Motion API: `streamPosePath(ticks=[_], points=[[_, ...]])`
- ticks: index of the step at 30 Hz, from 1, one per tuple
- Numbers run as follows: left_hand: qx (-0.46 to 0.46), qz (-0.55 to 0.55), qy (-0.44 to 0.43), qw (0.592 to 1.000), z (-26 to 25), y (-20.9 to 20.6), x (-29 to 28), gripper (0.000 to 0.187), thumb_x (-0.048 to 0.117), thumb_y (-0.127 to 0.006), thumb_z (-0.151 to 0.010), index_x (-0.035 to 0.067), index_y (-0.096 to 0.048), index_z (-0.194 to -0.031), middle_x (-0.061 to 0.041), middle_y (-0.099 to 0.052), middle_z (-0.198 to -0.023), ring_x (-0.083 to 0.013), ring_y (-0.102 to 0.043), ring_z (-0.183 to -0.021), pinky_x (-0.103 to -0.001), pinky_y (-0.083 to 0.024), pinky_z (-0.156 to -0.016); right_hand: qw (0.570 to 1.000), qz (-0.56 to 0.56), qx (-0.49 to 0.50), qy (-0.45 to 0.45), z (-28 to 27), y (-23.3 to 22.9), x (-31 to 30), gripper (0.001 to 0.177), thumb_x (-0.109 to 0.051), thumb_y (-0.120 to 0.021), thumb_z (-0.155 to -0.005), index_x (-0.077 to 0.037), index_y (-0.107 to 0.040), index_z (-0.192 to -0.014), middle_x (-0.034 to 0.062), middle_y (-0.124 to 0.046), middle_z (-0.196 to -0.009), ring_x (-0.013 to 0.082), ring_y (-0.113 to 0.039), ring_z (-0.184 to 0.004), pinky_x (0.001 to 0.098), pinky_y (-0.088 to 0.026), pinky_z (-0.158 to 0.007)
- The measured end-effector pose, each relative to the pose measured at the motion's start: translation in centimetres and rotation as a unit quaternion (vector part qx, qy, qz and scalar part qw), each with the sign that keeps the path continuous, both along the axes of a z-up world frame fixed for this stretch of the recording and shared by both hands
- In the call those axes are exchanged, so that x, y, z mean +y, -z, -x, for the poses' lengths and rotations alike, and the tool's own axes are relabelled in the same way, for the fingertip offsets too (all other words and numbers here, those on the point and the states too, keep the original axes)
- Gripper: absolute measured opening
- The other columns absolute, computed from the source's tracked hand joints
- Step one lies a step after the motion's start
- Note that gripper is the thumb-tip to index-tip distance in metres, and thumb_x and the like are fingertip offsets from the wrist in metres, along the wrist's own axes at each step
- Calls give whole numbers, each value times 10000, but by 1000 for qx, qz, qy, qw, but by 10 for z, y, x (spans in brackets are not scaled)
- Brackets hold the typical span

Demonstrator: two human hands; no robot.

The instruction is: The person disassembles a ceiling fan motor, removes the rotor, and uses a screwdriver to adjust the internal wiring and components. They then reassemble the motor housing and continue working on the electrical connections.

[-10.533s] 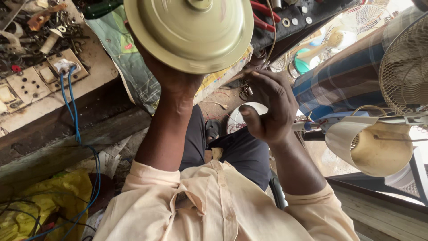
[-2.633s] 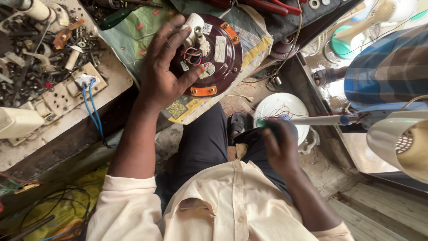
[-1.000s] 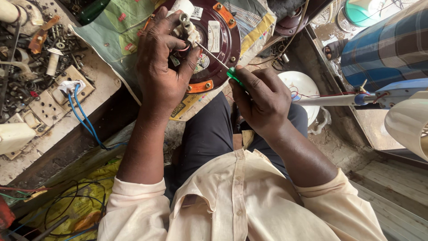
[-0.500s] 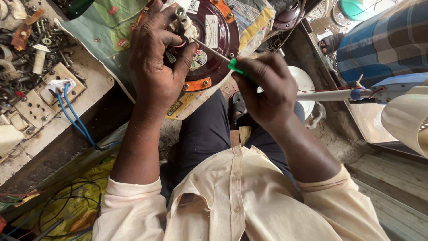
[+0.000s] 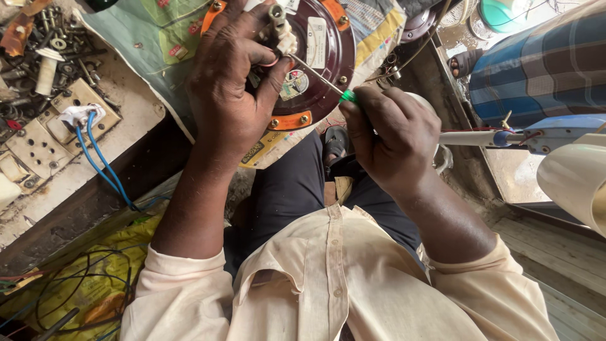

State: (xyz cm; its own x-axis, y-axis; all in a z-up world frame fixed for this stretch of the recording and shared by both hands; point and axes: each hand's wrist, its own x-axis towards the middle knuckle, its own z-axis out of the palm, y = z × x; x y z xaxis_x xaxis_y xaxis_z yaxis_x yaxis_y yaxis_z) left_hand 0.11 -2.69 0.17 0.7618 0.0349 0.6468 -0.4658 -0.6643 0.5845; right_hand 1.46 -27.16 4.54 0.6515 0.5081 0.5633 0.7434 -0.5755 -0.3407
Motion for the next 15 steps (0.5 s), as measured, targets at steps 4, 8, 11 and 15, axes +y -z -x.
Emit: streamPosePath(ticks=[4, 8, 11, 15], points=[[-5, -8, -4, 1000, 1, -3, 1, 268, 66, -852, -1068, 80, -584, -1063, -96, -630, -1504, -310, -491, -1470, -410, -503, -1170, 998, 14, -64, -19, 2, 3, 0, 224, -90, -831, -1060, -11, -685, -1210, 100, -611, -908, 275, -623, -790, 391, -511, -662], [-17, 2, -1, 1000, -1, -7, 0, 263, 68, -852, -1049, 73, -589, -1048, -109, -636, -1481, -336, -505, -1456, -414, -491, -1179, 993, 15, -116, -13, -4, 6, 3, 238, -25, -873, -976, -9, -714, -1152, 94, -583, -878, 255, -594, -749, 395, -465, -636], [-29, 6, 1, 1000, -1, -11, -2, 253, 83, -841, -1010, 59, -590, -1019, -139, -653, -1418, -378, -543, -1422, -452, -494, -1176, 994, -12, -106, 12, 1, 6, 7, 271, -20, -873, -948, -28, -695, -1152, 99, -574, -965, 255, -601, -812, 366, -471, -660], [6, 88, 54, 995, -3, -25, 10, 105, 104, -746, -1036, 69, -647, -1044, -134, -717, -1345, -291, -721, -1288, -419, -596, -1092, 988, -148, 29, -18, 5, 13, 1, 341, -16, -759, -1045, -22, -538, -1304, 127, -553, -1208, 195, -633, -980, 287, -552, -803]])
